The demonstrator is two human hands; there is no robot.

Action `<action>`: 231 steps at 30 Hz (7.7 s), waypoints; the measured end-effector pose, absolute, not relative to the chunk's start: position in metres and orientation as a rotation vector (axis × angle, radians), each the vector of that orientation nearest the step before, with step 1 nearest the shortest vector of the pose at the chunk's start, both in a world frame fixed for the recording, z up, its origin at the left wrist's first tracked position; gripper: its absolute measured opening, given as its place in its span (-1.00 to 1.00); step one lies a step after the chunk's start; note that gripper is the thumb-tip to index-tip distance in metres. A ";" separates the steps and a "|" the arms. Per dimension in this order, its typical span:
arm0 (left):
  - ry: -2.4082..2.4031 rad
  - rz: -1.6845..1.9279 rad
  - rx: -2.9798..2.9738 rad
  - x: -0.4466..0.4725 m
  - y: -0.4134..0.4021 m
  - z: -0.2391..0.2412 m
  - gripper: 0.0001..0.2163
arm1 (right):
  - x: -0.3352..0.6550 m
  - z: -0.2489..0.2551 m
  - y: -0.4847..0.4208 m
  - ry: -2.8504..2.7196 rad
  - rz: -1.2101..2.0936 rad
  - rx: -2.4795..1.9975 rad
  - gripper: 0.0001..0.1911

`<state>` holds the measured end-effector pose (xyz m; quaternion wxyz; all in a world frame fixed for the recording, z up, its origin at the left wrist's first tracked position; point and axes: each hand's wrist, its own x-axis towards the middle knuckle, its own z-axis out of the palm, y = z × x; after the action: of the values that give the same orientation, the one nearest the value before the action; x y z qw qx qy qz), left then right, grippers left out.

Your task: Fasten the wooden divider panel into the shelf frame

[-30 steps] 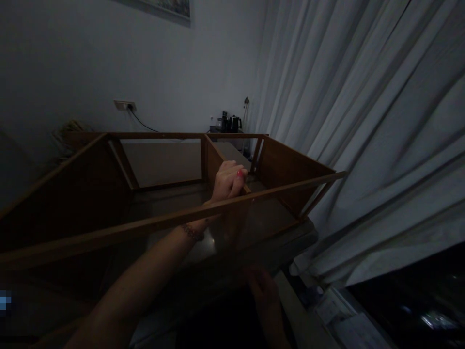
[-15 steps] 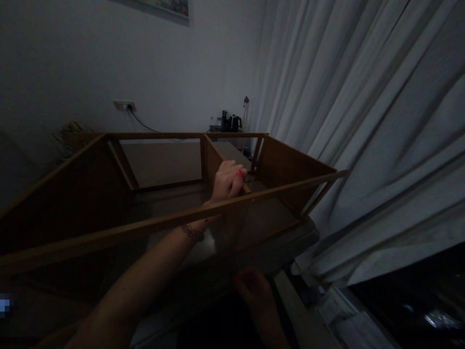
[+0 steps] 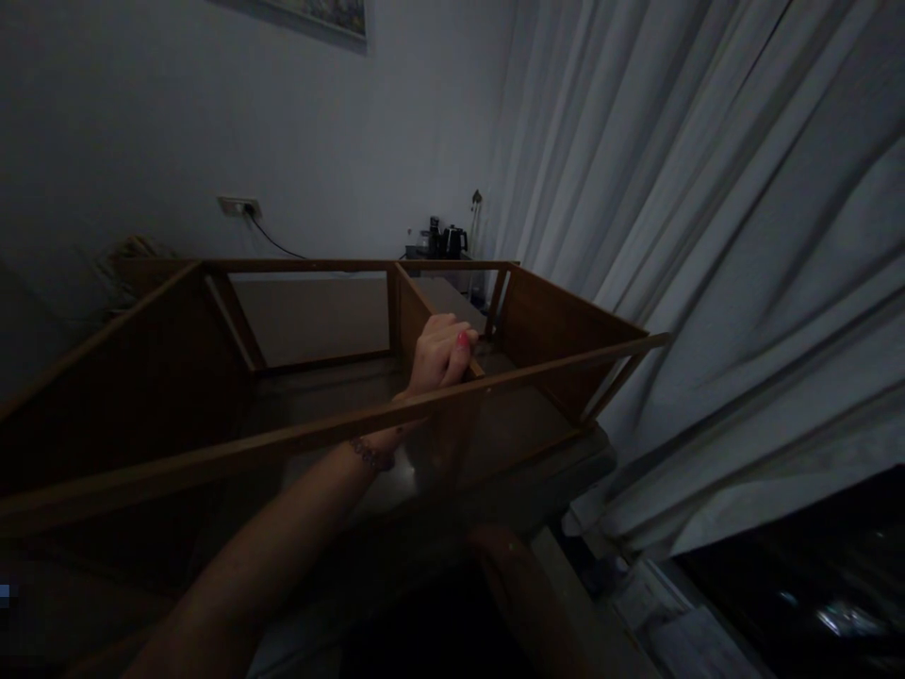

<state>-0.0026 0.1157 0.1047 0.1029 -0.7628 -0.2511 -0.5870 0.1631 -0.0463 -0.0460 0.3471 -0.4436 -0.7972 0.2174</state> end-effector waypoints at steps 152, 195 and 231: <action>-0.759 -1.686 -2.247 -0.003 0.121 0.102 -0.61 | 0.130 -0.066 -0.048 -1.456 0.730 -1.296 -0.65; -0.794 -1.690 -2.260 -0.003 0.122 0.100 -0.63 | 0.121 -0.071 -0.051 -1.466 0.671 -1.296 -0.75; -0.772 -1.682 -2.263 -0.004 0.120 0.101 -0.64 | 0.125 -0.069 -0.050 -1.377 0.870 -1.296 -0.68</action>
<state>-0.0039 0.1198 0.1009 0.1090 -0.7695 -0.2626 -0.5719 0.1251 -0.0497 -0.0688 0.5057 -0.5372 -0.5707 0.3605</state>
